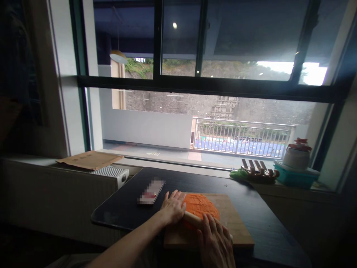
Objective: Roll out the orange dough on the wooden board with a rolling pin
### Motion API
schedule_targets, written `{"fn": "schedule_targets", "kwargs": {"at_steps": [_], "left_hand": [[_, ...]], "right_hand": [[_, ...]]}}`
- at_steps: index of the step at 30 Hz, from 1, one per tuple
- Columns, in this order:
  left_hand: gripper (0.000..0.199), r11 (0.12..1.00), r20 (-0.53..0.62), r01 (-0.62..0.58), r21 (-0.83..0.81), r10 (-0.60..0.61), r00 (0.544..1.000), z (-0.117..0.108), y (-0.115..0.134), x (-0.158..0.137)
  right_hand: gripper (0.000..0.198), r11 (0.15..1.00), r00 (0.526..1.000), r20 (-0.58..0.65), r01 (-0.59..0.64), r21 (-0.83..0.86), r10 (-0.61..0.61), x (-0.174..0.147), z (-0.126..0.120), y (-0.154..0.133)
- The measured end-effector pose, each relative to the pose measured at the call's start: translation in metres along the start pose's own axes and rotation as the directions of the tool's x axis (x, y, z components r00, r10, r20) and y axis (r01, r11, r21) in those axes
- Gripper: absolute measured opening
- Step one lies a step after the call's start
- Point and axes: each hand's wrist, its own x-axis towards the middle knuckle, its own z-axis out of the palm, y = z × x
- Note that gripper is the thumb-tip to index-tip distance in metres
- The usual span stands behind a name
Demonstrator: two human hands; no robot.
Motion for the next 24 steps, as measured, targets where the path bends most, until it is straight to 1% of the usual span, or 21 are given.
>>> {"fn": "schedule_targets", "kwargs": {"at_steps": [4,8,10,12,15,18,21,24], "left_hand": [[0.061,0.998,0.069,0.066,-0.023,-0.064,0.996,-0.002,0.008,0.028],[0.069,0.993,0.116,0.102,-0.057,-0.095,0.989,-0.002,0.012,0.058],[0.07,0.992,0.133,0.112,-0.062,-0.103,0.986,-0.001,0.013,0.069],[0.071,0.992,0.143,0.11,-0.061,-0.1,0.985,0.0,0.013,0.073],[0.069,0.995,0.132,0.084,-0.058,-0.076,0.988,0.0,0.011,0.066],[0.066,0.998,0.111,0.044,-0.051,-0.038,0.993,-0.001,0.007,0.044],[0.06,0.999,0.044,-0.018,-0.028,0.02,0.999,-0.001,0.0,0.016],[0.057,0.996,-0.021,-0.086,-0.008,0.086,0.996,-0.001,-0.005,-0.005]], "right_hand": [[0.04,1.0,0.999,-0.044,-0.012,0.002,0.012,0.01,0.011,0.006],[0.039,0.999,0.996,-0.085,-0.021,-0.031,0.018,0.023,0.022,0.012],[0.038,0.999,0.996,-0.094,-0.008,-0.036,0.004,0.028,0.026,0.016],[0.039,0.999,0.995,-0.098,0.023,-0.038,-0.026,0.031,0.029,0.021],[0.039,0.994,0.986,-0.133,0.099,-0.048,-0.105,0.027,0.033,0.026],[0.038,0.988,0.965,-0.211,0.151,-0.035,-0.155,0.008,0.035,0.022],[0.034,0.989,0.956,-0.262,0.145,0.02,-0.134,-0.015,0.033,0.011],[0.027,0.989,0.975,-0.211,0.094,0.115,-0.068,-0.024,0.024,0.004]]}}
